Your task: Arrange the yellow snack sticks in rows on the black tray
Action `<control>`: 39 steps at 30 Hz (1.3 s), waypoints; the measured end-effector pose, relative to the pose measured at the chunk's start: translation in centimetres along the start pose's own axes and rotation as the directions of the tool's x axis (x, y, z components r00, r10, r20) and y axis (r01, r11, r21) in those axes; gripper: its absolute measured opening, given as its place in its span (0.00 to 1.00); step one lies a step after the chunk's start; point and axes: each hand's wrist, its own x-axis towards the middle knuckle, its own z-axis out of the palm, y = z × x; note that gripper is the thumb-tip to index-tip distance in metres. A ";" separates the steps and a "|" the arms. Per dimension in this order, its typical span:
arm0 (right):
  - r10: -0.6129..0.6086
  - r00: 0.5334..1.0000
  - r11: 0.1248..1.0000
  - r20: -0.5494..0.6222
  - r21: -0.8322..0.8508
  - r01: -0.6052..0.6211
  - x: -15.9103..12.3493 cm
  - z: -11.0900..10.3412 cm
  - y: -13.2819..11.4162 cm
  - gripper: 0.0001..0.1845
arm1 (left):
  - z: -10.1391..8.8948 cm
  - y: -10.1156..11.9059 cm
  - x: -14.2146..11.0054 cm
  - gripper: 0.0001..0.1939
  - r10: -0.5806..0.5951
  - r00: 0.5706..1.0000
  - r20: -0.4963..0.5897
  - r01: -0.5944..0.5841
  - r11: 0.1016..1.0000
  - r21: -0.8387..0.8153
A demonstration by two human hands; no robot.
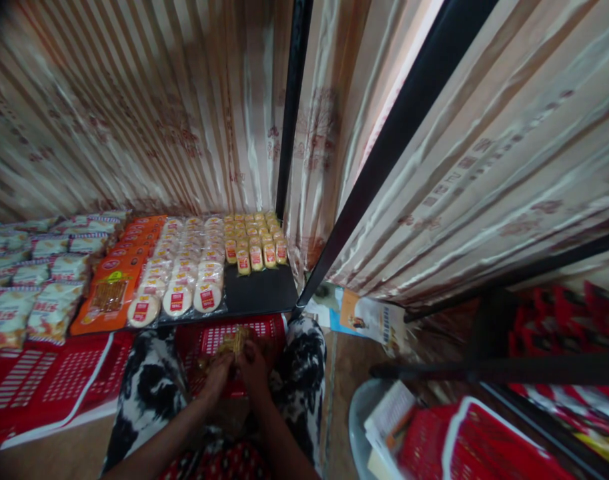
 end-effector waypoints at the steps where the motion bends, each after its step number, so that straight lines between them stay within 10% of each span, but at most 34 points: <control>1: -0.006 1.000 1.000 0.006 0.001 0.006 0.0 -0.1 -0.1 0.23 | 0.0 -0.1 0.0 0.11 0.000 1.000 -0.002 0.000 1.000 -0.003; 39: -0.365 0.926 0.770 0.101 -0.527 0.361 -2.0 -0.5 -2.2 0.19 | 0.4 -1.2 0.7 0.18 -0.032 0.993 -0.109 0.022 0.995 -0.095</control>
